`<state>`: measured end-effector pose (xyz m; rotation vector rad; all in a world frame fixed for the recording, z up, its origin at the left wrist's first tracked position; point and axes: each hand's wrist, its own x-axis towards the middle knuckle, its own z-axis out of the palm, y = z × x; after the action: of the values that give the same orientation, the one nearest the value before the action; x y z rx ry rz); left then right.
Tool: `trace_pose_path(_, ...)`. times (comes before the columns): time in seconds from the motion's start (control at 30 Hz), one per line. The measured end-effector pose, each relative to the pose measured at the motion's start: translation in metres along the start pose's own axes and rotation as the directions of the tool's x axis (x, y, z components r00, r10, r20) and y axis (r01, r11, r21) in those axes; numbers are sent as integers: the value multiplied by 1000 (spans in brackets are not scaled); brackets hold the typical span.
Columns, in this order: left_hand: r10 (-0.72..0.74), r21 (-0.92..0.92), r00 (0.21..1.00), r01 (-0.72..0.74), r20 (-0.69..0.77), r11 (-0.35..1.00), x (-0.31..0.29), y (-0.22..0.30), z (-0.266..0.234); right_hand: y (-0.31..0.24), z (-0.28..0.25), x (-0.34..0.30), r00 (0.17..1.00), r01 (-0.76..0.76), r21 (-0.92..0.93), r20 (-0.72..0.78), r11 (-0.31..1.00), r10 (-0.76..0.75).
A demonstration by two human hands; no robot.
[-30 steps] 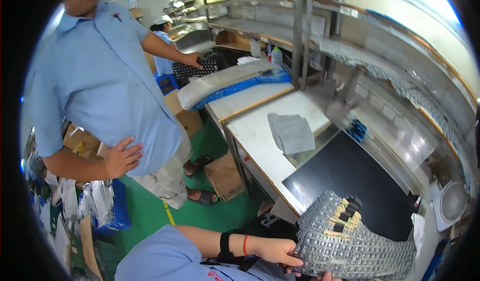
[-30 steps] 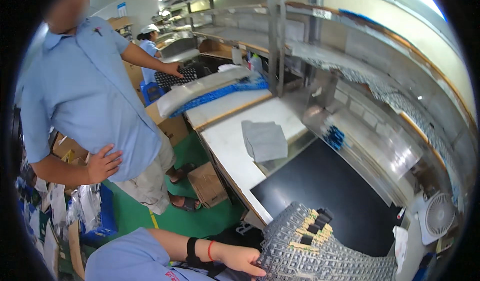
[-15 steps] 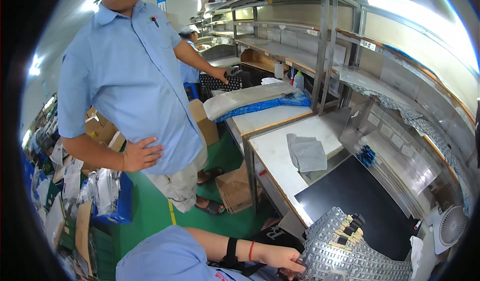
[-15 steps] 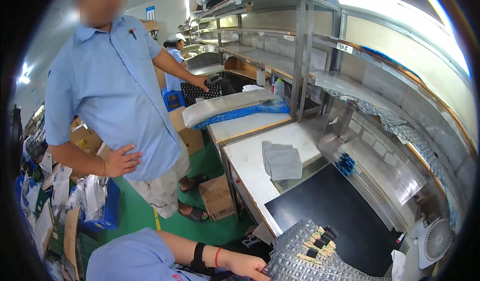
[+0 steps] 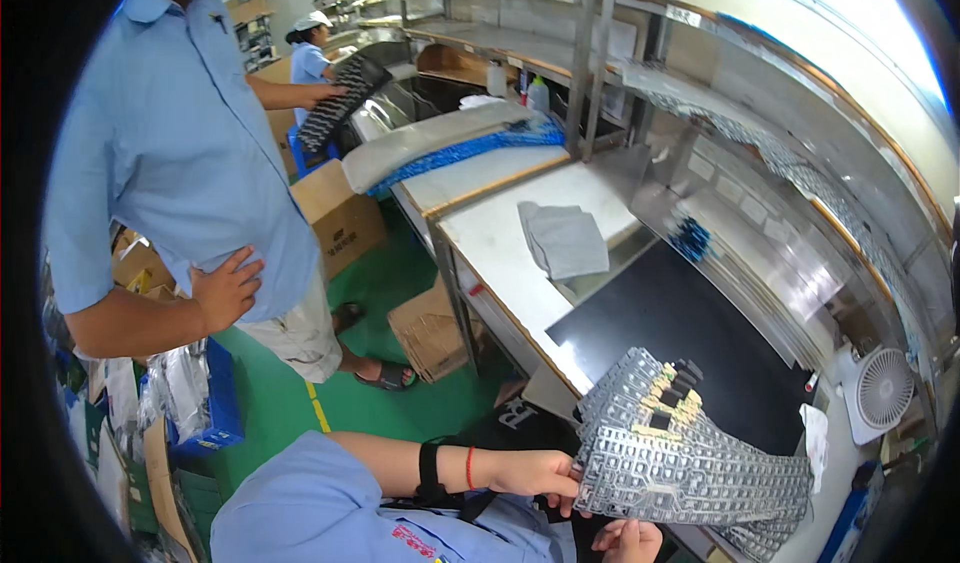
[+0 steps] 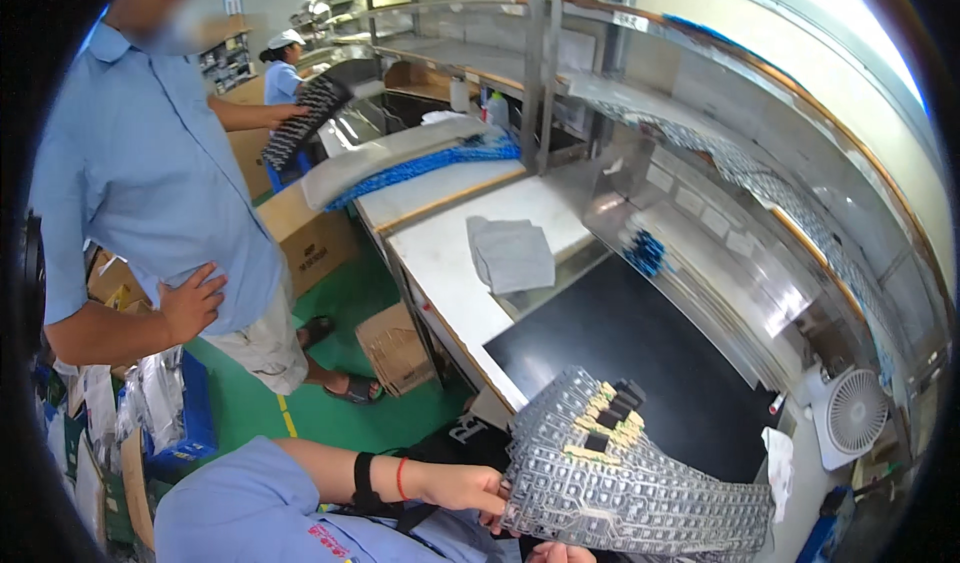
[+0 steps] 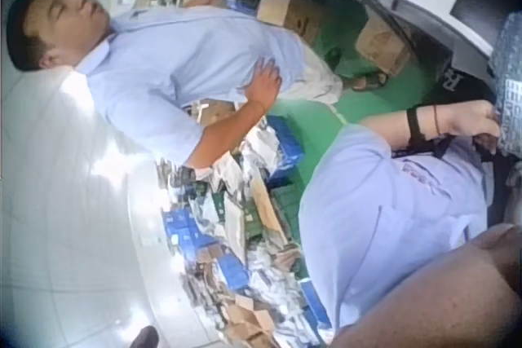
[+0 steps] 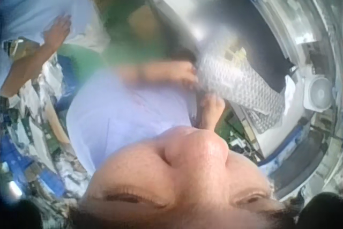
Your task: The person is sorting and stacking flexible keyboard membrane layers at an assembly workstation.
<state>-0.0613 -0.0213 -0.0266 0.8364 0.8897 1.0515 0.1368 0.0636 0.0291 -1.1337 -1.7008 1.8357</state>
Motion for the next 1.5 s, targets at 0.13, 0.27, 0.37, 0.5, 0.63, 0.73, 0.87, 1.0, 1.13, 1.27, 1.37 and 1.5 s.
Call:
trace_pose_path(0.13, -8, -18, 1000, 8, 4, 1000, 14, -3, 5, 10, -5, 8, 925, 356, -576, 104, 736, -366)
trace_pose_path(0.27, 18, 6, 993, -17, -116, 1000, 15, -3, 12, 63, -21, 17, 985, -93, 458, 169, 884, 16)
trace_pose_path(0.37, 8, -165, 982, -40, -189, 985, 7, 3, 17, 47, -18, 19, 968, -171, 442, 240, 881, 68)
trace_pose_path(0.5, 40, -129, 993, -54, -110, 990, 17, -4, 9, 37, -17, 16, 985, -124, 403, 161, 907, 63)
trace_pose_path(0.63, 33, -69, 999, -34, -10, 997, 16, -6, 3, 42, -19, 13, 989, -73, 378, 144, 923, 19)
trace_pose_path(0.73, 52, -56, 999, -52, -3, 997, 15, -3, 1, 44, -15, 16, 989, -67, 371, 149, 926, 11)
trace_pose_path(0.87, 39, -176, 999, -41, -14, 984, 11, 2, -9, 41, -13, 20, 991, -54, 442, 134, 895, -6)
trace_pose_path(1.0, 65, -130, 997, -70, -39, 989, 6, -3, -23, 37, -15, 24, 993, -52, 474, 122, 879, -7)
trace_pose_path(1.13, 62, -54, 976, -75, -210, 996, 8, 18, -21, 25, -6, 33, 991, -73, 429, 131, 900, 18)
trace_pose_path(1.27, 2, 101, 989, 14, -148, 995, 6, 23, -25, 28, -7, 37, 991, -97, 450, 128, 888, 43)
trace_pose_path(1.37, 39, 59, 985, -29, -170, 998, 7, 26, -24, 32, -8, 38, 995, -84, 564, 87, 821, 42)
trace_pose_path(1.5, 31, -205, 973, -79, -230, 976, 10, 24, -27, 33, -6, 44, 997, -60, 621, 68, 781, 23)
